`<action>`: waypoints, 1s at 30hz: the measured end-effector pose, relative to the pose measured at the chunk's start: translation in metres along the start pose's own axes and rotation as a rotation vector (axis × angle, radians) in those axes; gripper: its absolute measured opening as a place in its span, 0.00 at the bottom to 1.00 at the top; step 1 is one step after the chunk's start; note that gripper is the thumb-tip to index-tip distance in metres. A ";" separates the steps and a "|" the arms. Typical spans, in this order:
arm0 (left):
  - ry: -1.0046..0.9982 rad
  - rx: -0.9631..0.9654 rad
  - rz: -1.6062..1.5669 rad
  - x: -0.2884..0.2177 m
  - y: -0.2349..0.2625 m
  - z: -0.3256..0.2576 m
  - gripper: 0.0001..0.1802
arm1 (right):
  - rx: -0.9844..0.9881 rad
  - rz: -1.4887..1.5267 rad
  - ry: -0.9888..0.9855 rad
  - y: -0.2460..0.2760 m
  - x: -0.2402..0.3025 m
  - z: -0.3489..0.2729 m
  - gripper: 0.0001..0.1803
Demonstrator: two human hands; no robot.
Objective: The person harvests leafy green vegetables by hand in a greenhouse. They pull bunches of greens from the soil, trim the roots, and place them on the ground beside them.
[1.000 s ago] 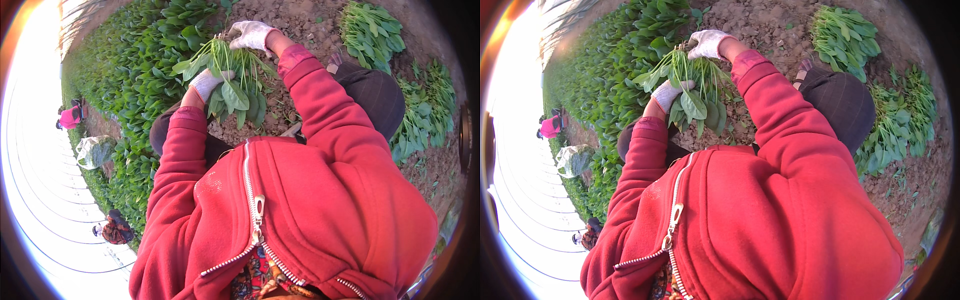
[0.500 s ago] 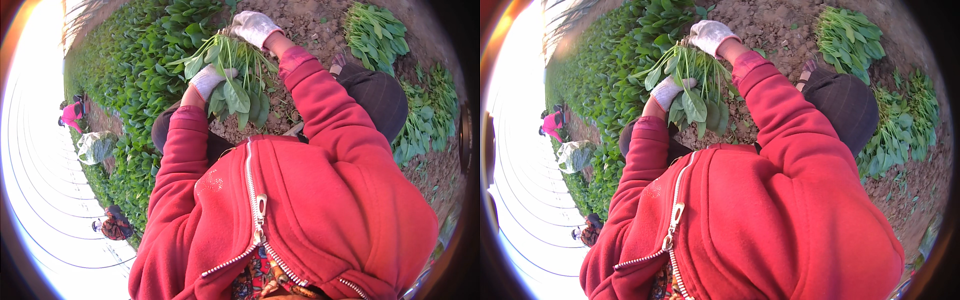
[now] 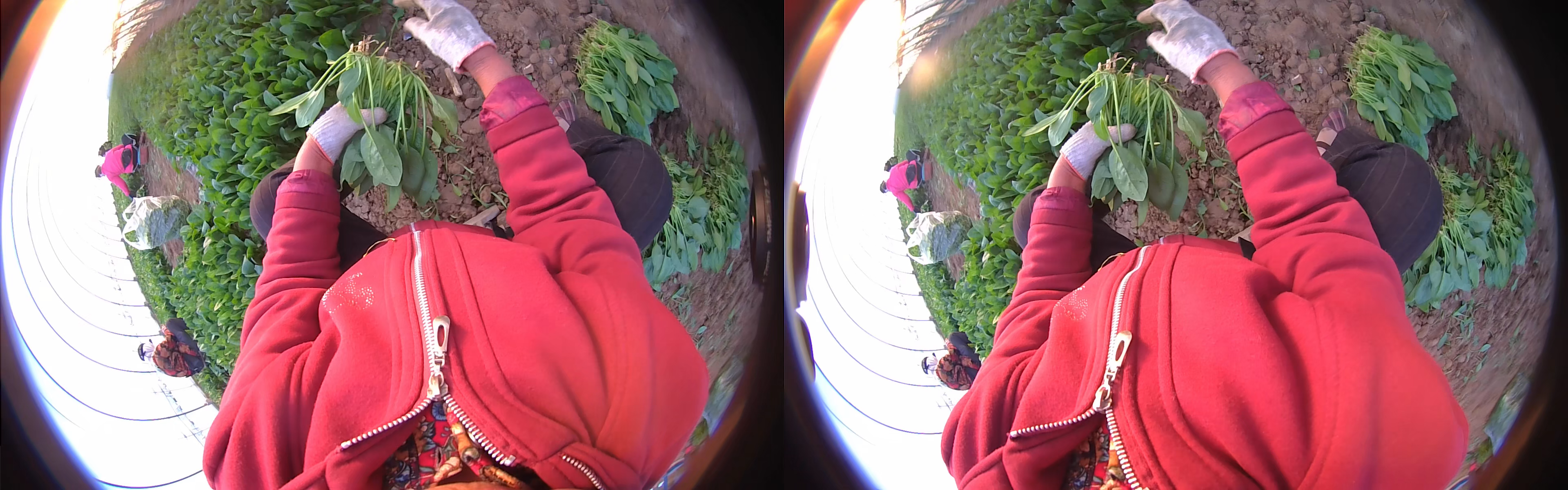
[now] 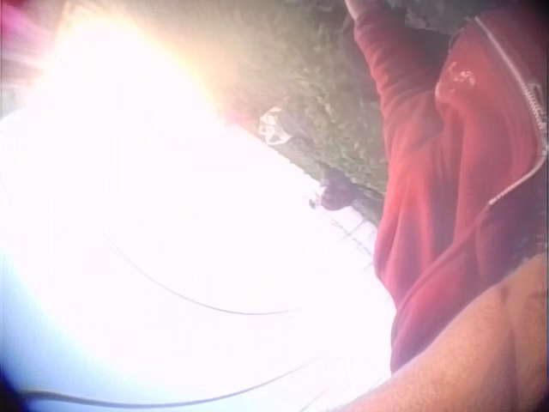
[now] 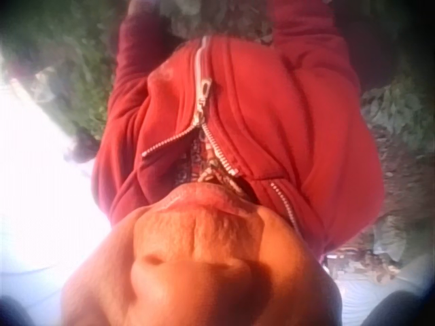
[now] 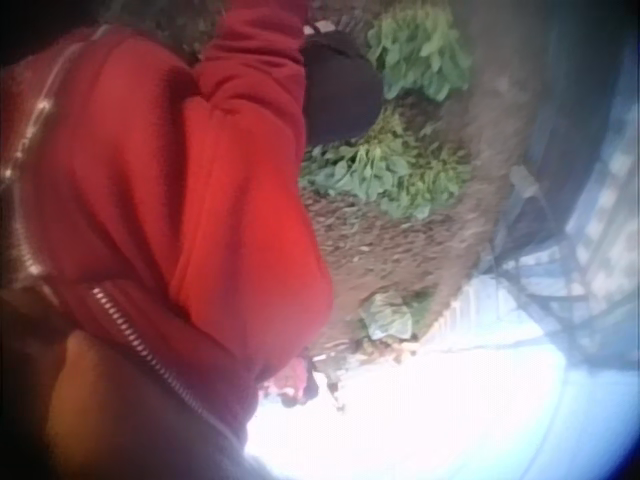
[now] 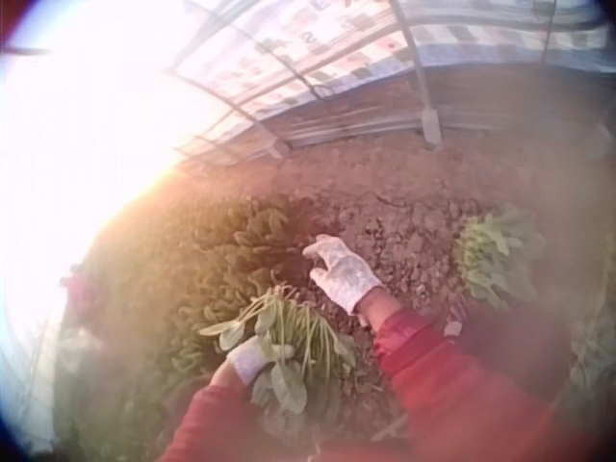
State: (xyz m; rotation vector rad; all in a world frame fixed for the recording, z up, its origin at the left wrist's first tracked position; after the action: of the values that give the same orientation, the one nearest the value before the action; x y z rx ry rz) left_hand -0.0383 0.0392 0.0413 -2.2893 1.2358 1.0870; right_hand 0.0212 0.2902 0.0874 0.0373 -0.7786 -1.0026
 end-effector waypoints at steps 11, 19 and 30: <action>-0.126 -0.176 0.617 0.000 0.010 0.030 0.26 | 0.315 -0.184 0.411 -0.063 0.075 -0.025 0.21; -0.110 -0.146 0.544 0.005 0.012 0.029 0.28 | 0.249 -0.221 0.457 -0.069 0.071 -0.030 0.14; 0.055 -0.158 -0.174 0.012 0.022 0.010 0.22 | 0.254 0.497 0.017 -0.013 0.065 0.020 0.14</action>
State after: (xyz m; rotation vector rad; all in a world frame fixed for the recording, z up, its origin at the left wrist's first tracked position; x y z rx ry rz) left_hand -0.0568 0.0259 0.0275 -2.5065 0.9783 1.1004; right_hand 0.0192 0.2395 0.1343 0.0670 -0.8427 -0.4296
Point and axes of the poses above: each hand's wrist, its own z-axis towards the middle knuckle, its own y-axis out of the back of the hand, x = y × z, the point moved 6 cm from there along z, towards the middle knuckle, and after that the axes turned 9 degrees about y, right-handed, at the moved point
